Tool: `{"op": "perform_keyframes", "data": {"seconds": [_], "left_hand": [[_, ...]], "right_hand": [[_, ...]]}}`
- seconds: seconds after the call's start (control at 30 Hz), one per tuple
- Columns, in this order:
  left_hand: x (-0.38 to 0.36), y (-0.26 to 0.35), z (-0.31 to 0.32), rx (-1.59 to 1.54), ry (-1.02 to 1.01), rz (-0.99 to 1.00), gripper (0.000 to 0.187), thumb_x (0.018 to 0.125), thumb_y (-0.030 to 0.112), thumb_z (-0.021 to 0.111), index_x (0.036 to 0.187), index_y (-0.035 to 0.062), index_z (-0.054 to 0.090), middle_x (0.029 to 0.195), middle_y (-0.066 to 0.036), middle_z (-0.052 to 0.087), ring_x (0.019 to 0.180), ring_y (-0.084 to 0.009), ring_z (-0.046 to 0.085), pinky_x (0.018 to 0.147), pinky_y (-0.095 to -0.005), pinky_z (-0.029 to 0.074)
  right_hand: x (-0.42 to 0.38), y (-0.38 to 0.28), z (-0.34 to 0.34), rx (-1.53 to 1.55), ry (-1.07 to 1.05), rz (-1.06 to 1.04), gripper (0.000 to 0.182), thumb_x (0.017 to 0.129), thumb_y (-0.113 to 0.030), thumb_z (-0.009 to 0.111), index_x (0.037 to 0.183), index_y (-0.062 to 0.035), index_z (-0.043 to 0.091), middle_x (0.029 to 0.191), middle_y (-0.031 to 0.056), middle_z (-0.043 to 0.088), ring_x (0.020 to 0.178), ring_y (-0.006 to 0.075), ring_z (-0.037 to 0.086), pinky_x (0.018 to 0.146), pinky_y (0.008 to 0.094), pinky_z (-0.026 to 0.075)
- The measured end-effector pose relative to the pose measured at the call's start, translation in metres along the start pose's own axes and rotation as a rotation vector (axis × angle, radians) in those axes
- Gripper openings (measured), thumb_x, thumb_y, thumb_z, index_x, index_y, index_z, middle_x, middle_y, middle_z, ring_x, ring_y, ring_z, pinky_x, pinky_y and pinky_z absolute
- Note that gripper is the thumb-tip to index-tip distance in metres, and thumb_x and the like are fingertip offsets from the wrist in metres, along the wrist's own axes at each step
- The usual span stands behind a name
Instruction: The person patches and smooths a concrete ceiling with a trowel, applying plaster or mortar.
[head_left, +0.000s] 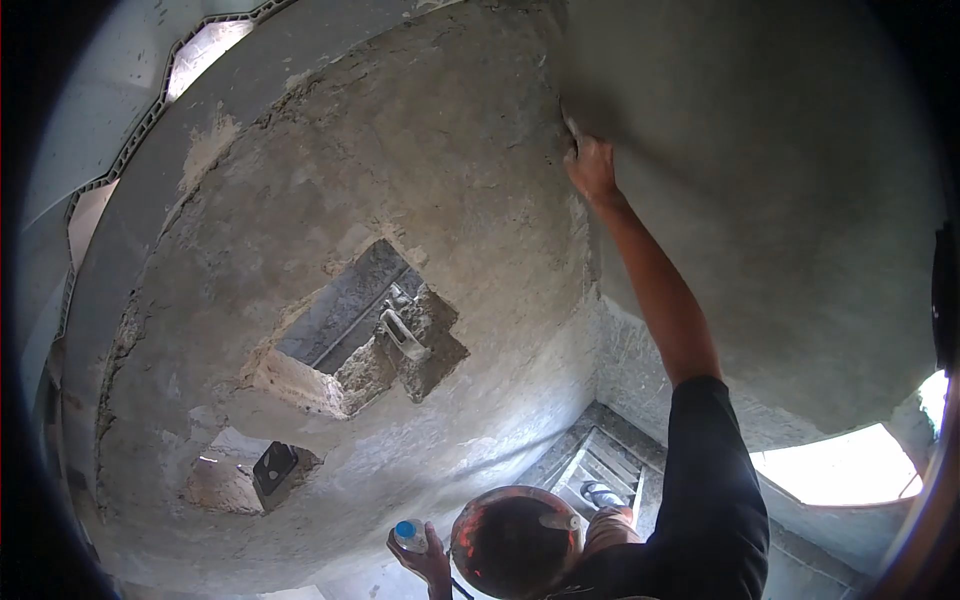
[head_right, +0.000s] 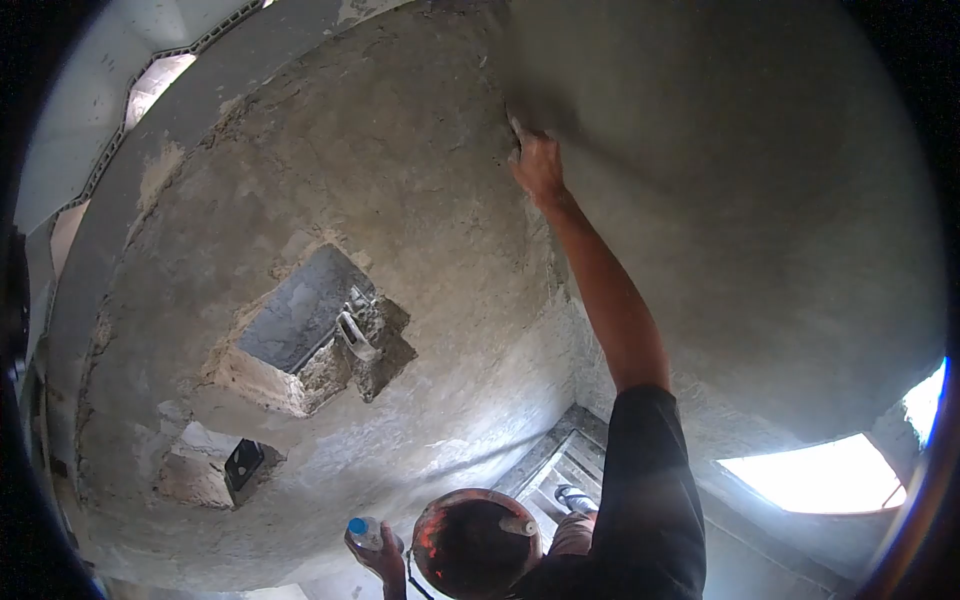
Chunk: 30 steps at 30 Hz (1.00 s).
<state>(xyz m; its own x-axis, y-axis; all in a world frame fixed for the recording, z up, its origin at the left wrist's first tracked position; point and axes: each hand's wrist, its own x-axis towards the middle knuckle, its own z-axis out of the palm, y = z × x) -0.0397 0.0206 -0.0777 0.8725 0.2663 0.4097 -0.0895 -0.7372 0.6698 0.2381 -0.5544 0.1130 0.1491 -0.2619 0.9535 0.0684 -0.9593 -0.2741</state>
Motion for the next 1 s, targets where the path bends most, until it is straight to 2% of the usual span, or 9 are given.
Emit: {"op": "perform_keyframes", "data": {"seconds": [0.1, 0.23, 0.3, 0.53, 0.6, 0.73, 0.8, 0.9, 1.0], "left_hand": [[0.002, 0.001, 0.001, -0.001, -0.039, -0.017, 0.054, 0.073, 0.015, 0.071, 0.116, -0.0027, 0.044, 0.106, -0.016, 0.048, 0.099, -0.0292, 0.049, 0.089, -0.0411, 0.039], [0.001, 0.002, 0.000, -0.017, -0.015, -0.014, 0.053, 0.074, 0.014, 0.072, 0.115, -0.0025, 0.044, 0.107, -0.016, 0.048, 0.099, -0.0281, 0.049, 0.089, -0.0405, 0.039], [-0.001, 0.002, 0.000, -0.004, -0.015, 0.003, 0.052, 0.074, 0.014, 0.072, 0.115, -0.0025, 0.044, 0.107, -0.016, 0.049, 0.099, -0.0279, 0.049, 0.089, -0.0406, 0.040], [0.000, 0.007, 0.000, -0.001, -0.020, 0.016, 0.052, 0.074, 0.014, 0.072, 0.115, -0.0023, 0.045, 0.105, -0.015, 0.050, 0.098, -0.0288, 0.050, 0.089, -0.0409, 0.039], [0.000, 0.006, -0.002, -0.003, -0.025, 0.009, 0.052, 0.074, 0.014, 0.072, 0.115, -0.0023, 0.045, 0.105, -0.015, 0.050, 0.098, -0.0290, 0.050, 0.089, -0.0408, 0.039], [-0.001, 0.009, 0.001, -0.018, 0.003, 0.007, 0.051, 0.074, 0.014, 0.072, 0.113, -0.0034, 0.045, 0.102, -0.017, 0.049, 0.096, -0.0317, 0.050, 0.086, -0.0427, 0.040], [-0.001, 0.008, 0.001, -0.040, 0.021, 0.018, 0.050, 0.073, 0.014, 0.073, 0.110, -0.0045, 0.046, 0.100, -0.018, 0.049, 0.093, -0.0343, 0.050, 0.084, -0.0442, 0.040], [-0.003, 0.003, 0.002, -0.019, 0.026, 0.049, 0.050, 0.073, 0.015, 0.073, 0.110, -0.0047, 0.046, 0.100, -0.018, 0.049, 0.092, -0.0341, 0.050, 0.083, -0.0442, 0.040], [-0.002, 0.006, 0.000, -0.015, 0.016, 0.038, 0.050, 0.073, 0.016, 0.073, 0.109, -0.0046, 0.046, 0.099, -0.018, 0.049, 0.092, -0.0343, 0.050, 0.083, -0.0444, 0.040]], "right_hand": [[0.016, -0.003, -0.005, 0.107, 0.098, 0.105, 0.054, 0.073, 0.002, 0.054, 0.127, -0.0060, 0.052, 0.114, 0.0250, 0.056, 0.105, 0.0398, 0.055, 0.092, 0.0413, 0.045], [0.073, -0.005, -0.006, 0.150, 0.105, 0.279, 0.050, 0.074, -0.004, 0.055, 0.124, -0.0045, 0.054, 0.104, 0.0248, 0.060, 0.096, 0.0408, 0.058, 0.086, 0.0422, 0.047], [0.088, 0.001, 0.001, 0.021, -0.011, 0.235, 0.045, 0.075, -0.009, 0.056, 0.120, 0.0000, 0.055, 0.105, 0.0220, 0.062, 0.098, 0.0395, 0.059, 0.088, 0.0389, 0.046], [0.060, -0.014, 0.001, -0.107, -0.193, 0.376, 0.048, 0.072, -0.009, 0.057, 0.119, -0.0006, 0.056, 0.097, 0.0246, 0.063, 0.091, 0.0400, 0.060, 0.086, 0.0395, 0.047], [0.074, -0.018, -0.005, 0.053, 0.076, 0.406, 0.042, 0.071, -0.006, 0.060, 0.114, -0.0013, 0.059, 0.089, 0.0246, 0.063, 0.085, 0.0417, 0.061, 0.078, 0.0444, 0.049], [0.095, -0.020, 0.003, 0.089, 0.149, 0.335, 0.043, 0.072, -0.005, 0.061, 0.115, -0.0012, 0.059, 0.092, 0.0238, 0.063, 0.086, 0.0407, 0.061, 0.080, 0.0444, 0.049], [0.087, -0.017, 0.014, -0.123, -0.034, 0.329, 0.041, 0.073, -0.008, 0.062, 0.114, -0.0013, 0.059, 0.089, 0.0225, 0.064, 0.083, 0.0393, 0.062, 0.080, 0.0442, 0.049], [0.062, -0.016, 0.011, -0.148, -0.161, 0.443, 0.042, 0.072, -0.008, 0.060, 0.114, -0.0022, 0.060, 0.090, 0.0258, 0.063, 0.086, 0.0417, 0.061, 0.082, 0.0441, 0.049], [0.051, -0.019, -0.004, -0.118, -0.255, 0.508, 0.042, 0.072, -0.007, 0.060, 0.114, -0.0018, 0.060, 0.090, 0.0254, 0.063, 0.086, 0.0423, 0.061, 0.081, 0.0442, 0.049]]}}
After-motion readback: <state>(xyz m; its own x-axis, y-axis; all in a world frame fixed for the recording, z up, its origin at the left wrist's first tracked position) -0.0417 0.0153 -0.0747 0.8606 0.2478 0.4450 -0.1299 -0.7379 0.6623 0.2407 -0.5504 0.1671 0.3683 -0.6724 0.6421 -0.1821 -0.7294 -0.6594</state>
